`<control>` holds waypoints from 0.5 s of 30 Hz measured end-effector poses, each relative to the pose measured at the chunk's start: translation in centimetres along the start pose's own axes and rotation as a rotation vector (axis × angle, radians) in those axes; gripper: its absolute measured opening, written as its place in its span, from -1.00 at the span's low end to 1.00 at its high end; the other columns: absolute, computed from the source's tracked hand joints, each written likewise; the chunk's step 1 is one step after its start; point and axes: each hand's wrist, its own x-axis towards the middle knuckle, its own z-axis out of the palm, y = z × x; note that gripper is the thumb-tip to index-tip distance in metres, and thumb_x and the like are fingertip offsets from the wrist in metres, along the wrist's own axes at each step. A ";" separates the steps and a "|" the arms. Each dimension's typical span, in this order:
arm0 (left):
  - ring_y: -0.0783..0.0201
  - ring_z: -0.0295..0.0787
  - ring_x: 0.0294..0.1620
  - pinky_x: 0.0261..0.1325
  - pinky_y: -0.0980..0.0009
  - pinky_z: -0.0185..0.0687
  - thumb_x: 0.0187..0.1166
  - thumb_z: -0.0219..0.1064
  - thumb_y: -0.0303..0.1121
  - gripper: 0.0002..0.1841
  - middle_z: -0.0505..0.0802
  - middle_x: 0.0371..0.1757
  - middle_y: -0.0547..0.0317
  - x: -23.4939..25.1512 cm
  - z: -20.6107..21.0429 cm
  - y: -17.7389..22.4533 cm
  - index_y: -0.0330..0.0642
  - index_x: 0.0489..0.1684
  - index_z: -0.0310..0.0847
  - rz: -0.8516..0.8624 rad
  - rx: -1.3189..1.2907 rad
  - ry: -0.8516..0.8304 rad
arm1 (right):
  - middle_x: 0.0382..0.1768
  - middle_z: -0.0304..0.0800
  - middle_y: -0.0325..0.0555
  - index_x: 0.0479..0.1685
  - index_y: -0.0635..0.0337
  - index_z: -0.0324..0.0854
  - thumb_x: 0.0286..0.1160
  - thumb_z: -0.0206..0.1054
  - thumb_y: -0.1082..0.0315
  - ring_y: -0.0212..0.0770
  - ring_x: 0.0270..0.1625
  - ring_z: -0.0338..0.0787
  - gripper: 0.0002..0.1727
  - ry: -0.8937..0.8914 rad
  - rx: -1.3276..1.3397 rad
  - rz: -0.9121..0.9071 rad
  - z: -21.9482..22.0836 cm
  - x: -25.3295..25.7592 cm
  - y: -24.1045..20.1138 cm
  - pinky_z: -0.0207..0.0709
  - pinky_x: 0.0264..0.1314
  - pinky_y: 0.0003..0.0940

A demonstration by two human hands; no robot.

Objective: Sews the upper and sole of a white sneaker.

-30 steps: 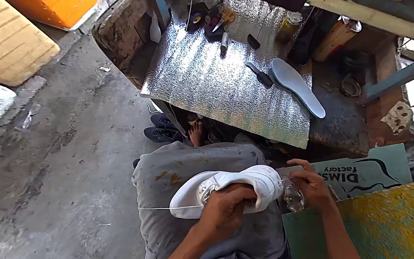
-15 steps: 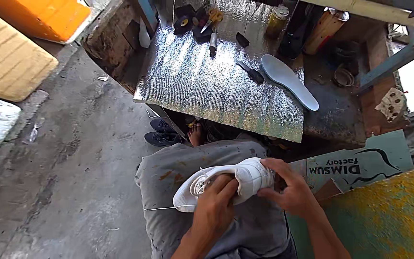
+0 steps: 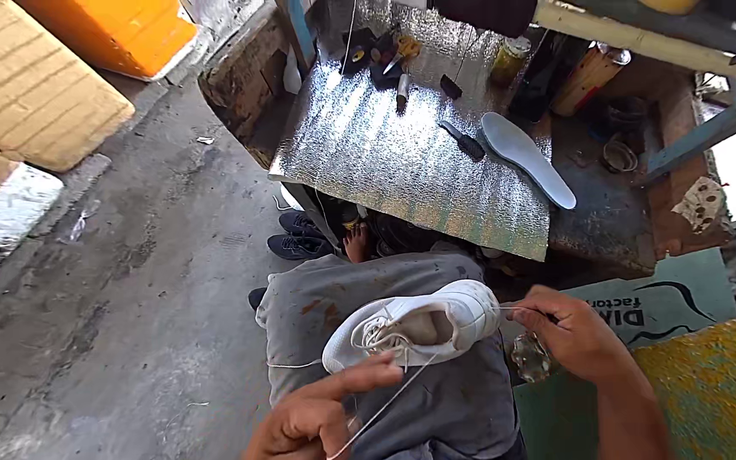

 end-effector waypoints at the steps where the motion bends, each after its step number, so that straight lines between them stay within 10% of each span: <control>1: -0.03 0.36 0.76 0.90 -0.09 -0.03 0.79 0.17 -0.29 -0.75 0.78 0.48 0.12 1.1 0.2 0.0 -0.02 -0.31 0.73 0.045 -0.147 -0.044 | -0.04 0.73 -0.38 -0.21 0.05 0.83 0.73 0.24 0.11 -0.70 -0.39 0.57 -0.69 -0.010 0.196 -0.057 0.0 0.1 0.1 0.48 -0.39 -0.79; 3: 0.05 0.74 0.44 0.82 -0.08 0.20 0.77 0.21 -0.18 -0.72 0.94 0.04 0.12 3.1 0.5 -0.5 -0.06 -0.33 0.74 0.100 -0.257 -0.064 | 0.30 0.78 -0.19 -0.24 0.07 0.81 0.79 0.16 0.12 -0.65 -0.46 0.66 -0.64 -0.055 0.650 -0.167 0.5 0.4 0.4 0.55 -0.49 -0.73; 5: 0.32 0.83 0.03 0.36 0.21 0.69 0.76 0.21 -0.21 -0.76 0.85 -0.20 0.26 4.6 0.8 -0.7 -0.06 -0.31 0.66 0.086 0.001 0.009 | 0.15 0.88 -0.13 -0.17 0.06 0.80 0.81 0.15 0.06 -0.56 -0.49 0.73 -0.63 -0.018 0.844 -0.226 1.0 0.4 0.2 0.60 -0.50 -0.65; 7: 0.44 0.76 -0.10 0.00 0.43 0.73 0.69 0.21 -0.28 -0.83 0.83 -0.12 0.31 5.5 1.7 -0.7 -0.06 -0.10 0.74 0.026 0.578 0.130 | -0.21 0.83 -0.36 -0.04 0.05 0.76 0.73 0.27 0.05 -0.64 -0.47 0.62 -0.70 0.137 0.481 -0.243 1.6 -0.1 -0.5 0.53 -0.47 -0.72; 10: 0.21 0.87 -0.01 -0.09 0.17 0.70 0.74 0.13 -0.22 -0.70 0.91 0.10 0.20 6.2 4.1 -1.2 0.01 0.14 0.81 -0.038 1.305 0.207 | -0.27 0.71 -0.17 0.32 0.18 0.73 0.30 0.34 -0.50 -0.35 -0.36 0.61 -0.08 0.262 -0.306 -0.213 3.7 -0.3 -1.3 0.56 -0.40 -0.40; 15: 0.11 0.79 -0.27 -0.37 0.28 0.59 0.67 0.16 -0.35 -0.69 0.85 0.08 0.06 6.0 5.8 -1.5 -0.08 0.20 0.78 -0.031 1.683 0.172 | -0.33 0.72 -0.05 0.24 0.19 0.81 0.22 0.22 -0.64 -0.17 -0.38 0.68 0.03 0.382 -0.602 -0.296 5.7 0.6 -1.0 0.58 -0.41 -0.26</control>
